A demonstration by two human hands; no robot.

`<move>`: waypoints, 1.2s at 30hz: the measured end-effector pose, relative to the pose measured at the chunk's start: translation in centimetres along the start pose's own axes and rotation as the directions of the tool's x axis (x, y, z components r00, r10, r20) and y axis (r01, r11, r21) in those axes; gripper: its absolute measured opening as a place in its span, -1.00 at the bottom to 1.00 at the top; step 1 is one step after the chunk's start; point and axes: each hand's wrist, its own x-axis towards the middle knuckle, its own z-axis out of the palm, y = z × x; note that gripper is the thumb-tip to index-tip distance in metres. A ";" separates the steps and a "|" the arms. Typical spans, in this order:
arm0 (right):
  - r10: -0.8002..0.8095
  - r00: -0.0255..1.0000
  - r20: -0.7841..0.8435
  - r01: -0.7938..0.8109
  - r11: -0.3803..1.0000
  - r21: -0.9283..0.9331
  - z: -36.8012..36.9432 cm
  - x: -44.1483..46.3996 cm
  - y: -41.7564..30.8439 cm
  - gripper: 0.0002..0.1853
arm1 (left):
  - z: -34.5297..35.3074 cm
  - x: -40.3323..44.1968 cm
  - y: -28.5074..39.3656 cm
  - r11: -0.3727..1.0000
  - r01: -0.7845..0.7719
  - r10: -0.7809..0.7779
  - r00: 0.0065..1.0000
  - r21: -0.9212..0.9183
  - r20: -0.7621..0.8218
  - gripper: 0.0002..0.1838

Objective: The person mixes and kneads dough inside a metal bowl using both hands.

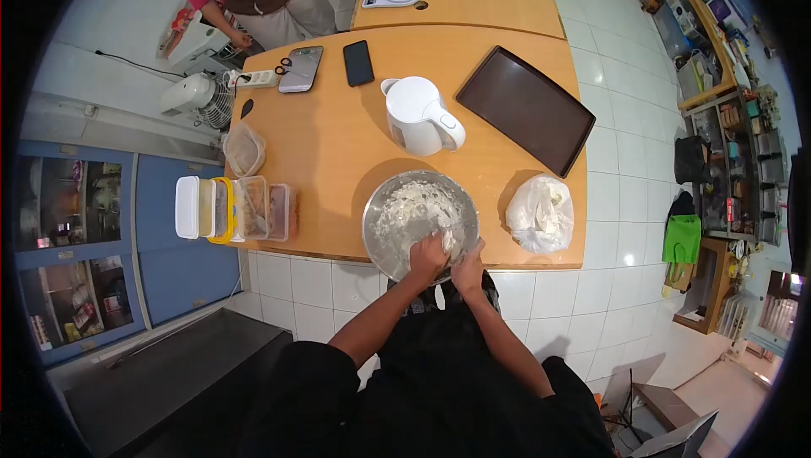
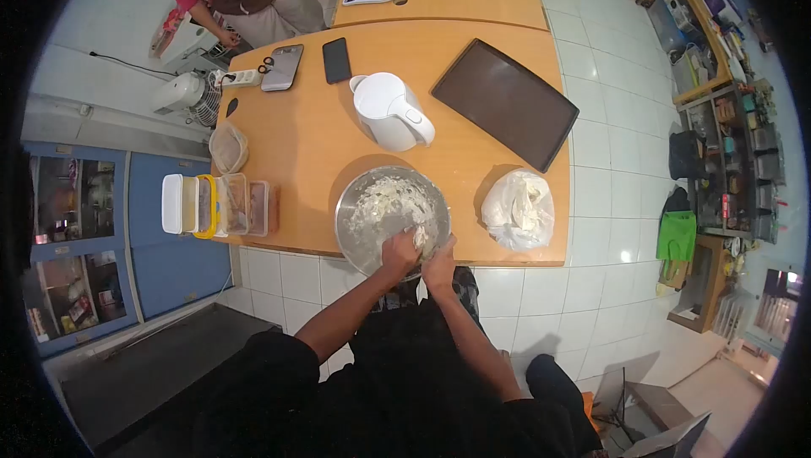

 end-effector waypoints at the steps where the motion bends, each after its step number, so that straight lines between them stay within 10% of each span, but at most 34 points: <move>1: 0.038 0.999 0.017 -0.038 0.999 0.001 -0.3 0.1 -0.2 -0.41 | 0.3 0.8 0.4 0.999 0.012 -0.012 1.000 0.038 -0.004 -0.55; 15: 0.167 0.978 0.128 -0.148 0.978 -0.144 -1.4 0.2 -1.3 -0.47 | 1.6 10.5 -4.5 0.920 -0.155 0.192 0.979 0.360 -0.071 -0.64; 22: 0.126 0.990 0.056 -0.118 0.985 -0.123 -0.4 -0.1 -0.4 -0.44 | -3.7 11.1 -5.9 0.970 -0.241 0.243 0.967 -0.029 0.081 -0.56; 26: 0.013 1.000 0.003 -0.013 0.993 -0.118 0.1 0.0 0.2 -0.44 | -7.1 6.1 -2.9 0.902 -0.353 0.368 0.930 0.249 -0.015 -0.25; 29: 0.117 0.993 0.023 -0.115 0.990 -0.084 0.0 -0.3 -0.6 -0.42 | -3.6 2.7 -3.9 0.936 -0.296 0.278 0.954 0.192 0.112 -0.31; 36: 0.080 0.997 0.010 -0.078 0.992 -0.101 0.4 -0.6 -0.7 -0.40 | -1.8 3.8 -6.9 0.942 -0.336 0.336 0.930 0.025 -0.151 -0.28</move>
